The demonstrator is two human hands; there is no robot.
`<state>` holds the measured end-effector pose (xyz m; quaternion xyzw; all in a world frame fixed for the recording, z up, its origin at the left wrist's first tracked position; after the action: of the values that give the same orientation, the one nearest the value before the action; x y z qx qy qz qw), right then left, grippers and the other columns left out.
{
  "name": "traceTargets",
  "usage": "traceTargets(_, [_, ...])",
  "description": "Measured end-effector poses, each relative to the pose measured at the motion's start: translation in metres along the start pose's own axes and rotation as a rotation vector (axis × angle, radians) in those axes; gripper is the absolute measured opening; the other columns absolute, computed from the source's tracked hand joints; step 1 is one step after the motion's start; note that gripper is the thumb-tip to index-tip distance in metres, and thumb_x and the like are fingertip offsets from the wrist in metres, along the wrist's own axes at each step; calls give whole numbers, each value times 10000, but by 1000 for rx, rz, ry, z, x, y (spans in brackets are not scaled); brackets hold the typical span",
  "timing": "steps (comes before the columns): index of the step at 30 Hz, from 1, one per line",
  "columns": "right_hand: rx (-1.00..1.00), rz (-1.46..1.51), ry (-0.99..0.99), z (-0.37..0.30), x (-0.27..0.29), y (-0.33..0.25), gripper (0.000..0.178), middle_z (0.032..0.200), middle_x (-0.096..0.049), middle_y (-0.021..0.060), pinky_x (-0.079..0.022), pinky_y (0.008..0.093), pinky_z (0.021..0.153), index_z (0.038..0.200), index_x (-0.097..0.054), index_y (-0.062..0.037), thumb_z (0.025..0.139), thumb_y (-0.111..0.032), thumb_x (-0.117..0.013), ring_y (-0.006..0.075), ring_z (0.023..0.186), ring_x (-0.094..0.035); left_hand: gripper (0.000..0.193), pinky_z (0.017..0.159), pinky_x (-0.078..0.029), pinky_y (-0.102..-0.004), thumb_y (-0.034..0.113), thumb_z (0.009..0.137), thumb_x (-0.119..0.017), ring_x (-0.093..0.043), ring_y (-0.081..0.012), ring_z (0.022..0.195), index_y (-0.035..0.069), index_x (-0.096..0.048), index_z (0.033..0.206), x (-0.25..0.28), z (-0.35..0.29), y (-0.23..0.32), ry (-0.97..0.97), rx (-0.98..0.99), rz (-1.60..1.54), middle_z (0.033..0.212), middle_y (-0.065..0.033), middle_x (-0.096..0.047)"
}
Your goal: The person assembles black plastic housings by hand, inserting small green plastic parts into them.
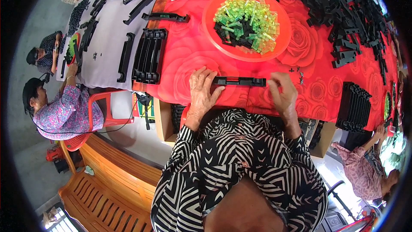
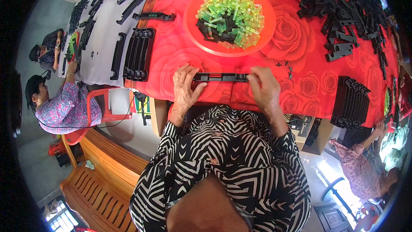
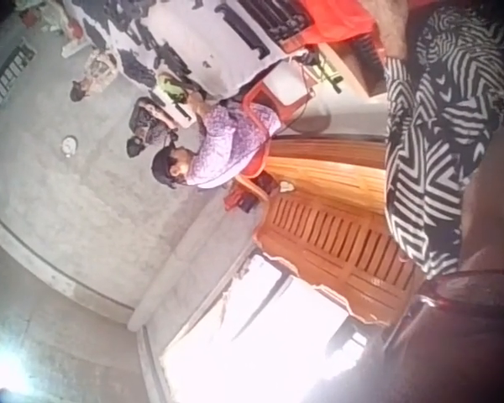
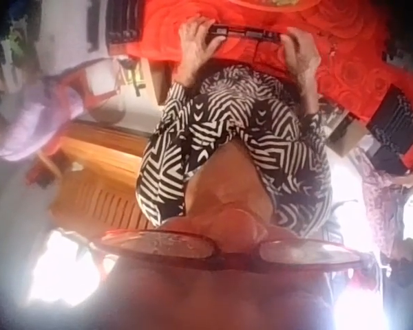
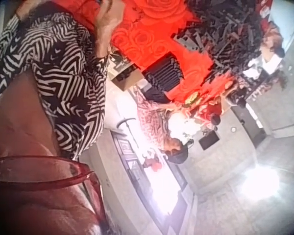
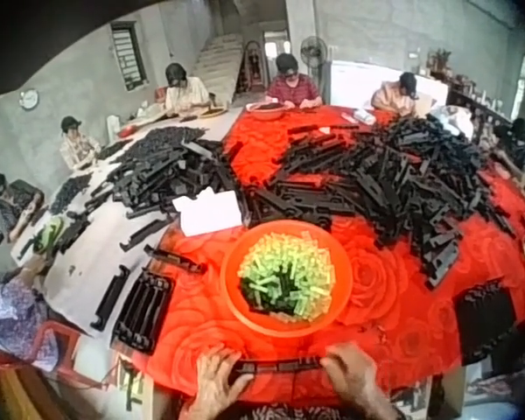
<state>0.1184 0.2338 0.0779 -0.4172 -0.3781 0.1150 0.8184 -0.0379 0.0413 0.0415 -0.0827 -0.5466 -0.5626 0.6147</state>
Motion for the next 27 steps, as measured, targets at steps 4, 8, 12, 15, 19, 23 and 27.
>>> traceTargets(4, [210,64,-56,2,-31,-37,171,851,-588,134,-504,364,691,939,-627,-8,781,0,-692,293,754,-604,448,1008,-353,-508,187,701,-781,-460,-337,1222,45,-624,1095,-1,-3,-5,-32,-11,-67,1149,-103,-578])
traceTargets(8, [215,154,-76,-2,-37,-46,203,863,-587,126,-500,342,672,949,-615,-11,764,19,-693,265,747,-603,452,1003,-357,-499,178,690,-782,-458,-344,1226,35,-625,1089,3,-5,5,-75,-35,-83,1154,-107,-580])
traceTargets(12, [20,276,-60,-6,-40,-28,189,848,-585,100,-492,296,664,958,-596,-6,786,51,-651,187,737,-591,449,1006,-357,-490,171,691,-781,-459,-339,1212,29,-625,1087,27,0,27,64,13,13,1160,-119,-574])
traceTargets(15, [-38,400,-42,-11,-43,-24,157,856,-586,79,-478,255,674,946,-591,-1,806,56,-631,130,750,-574,451,978,-376,-482,169,688,-785,-502,-323,1140,22,-624,1083,35,-4,41,109,-65,8,1134,-121,-584])
traceTargets(19, [-91,506,-52,-24,-54,-23,143,873,-589,66,-468,232,687,943,-586,2,819,50,-639,103,763,-562,407,829,-438,-416,113,687,-786,-582,-285,948,24,-633,1053,34,0,69,151,-187,-109,994,-99,-622])
traceTargets(23, [-296,816,-138,-32,-66,-18,118,846,-596,47,-461,217,695,933,-598,0,835,45,-646,71,782,-555,305,727,-464,-350,11,676,-778,-610,-250,803,16,-665,959,25,-2,66,143,-184,-260,841,-75,-639])
traceTargets(27, [-36,402,-219,-22,-54,-34,119,835,-605,73,-473,251,692,905,-596,5,813,41,-661,140,771,-590,334,736,-448,-356,45,689,-773,-592,-254,844,19,-655,1001,20,-3,62,96,-220,-221,887,-81,-630])
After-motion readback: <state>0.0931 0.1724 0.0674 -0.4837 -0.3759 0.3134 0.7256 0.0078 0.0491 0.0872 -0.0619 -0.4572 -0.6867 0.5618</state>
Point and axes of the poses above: each hand's wrist, its own z-axis towards the middle knuckle, its own x-axis out of the back of the hand, y = z × x, the point moved 8 cm from there along z, towards the middle knuckle
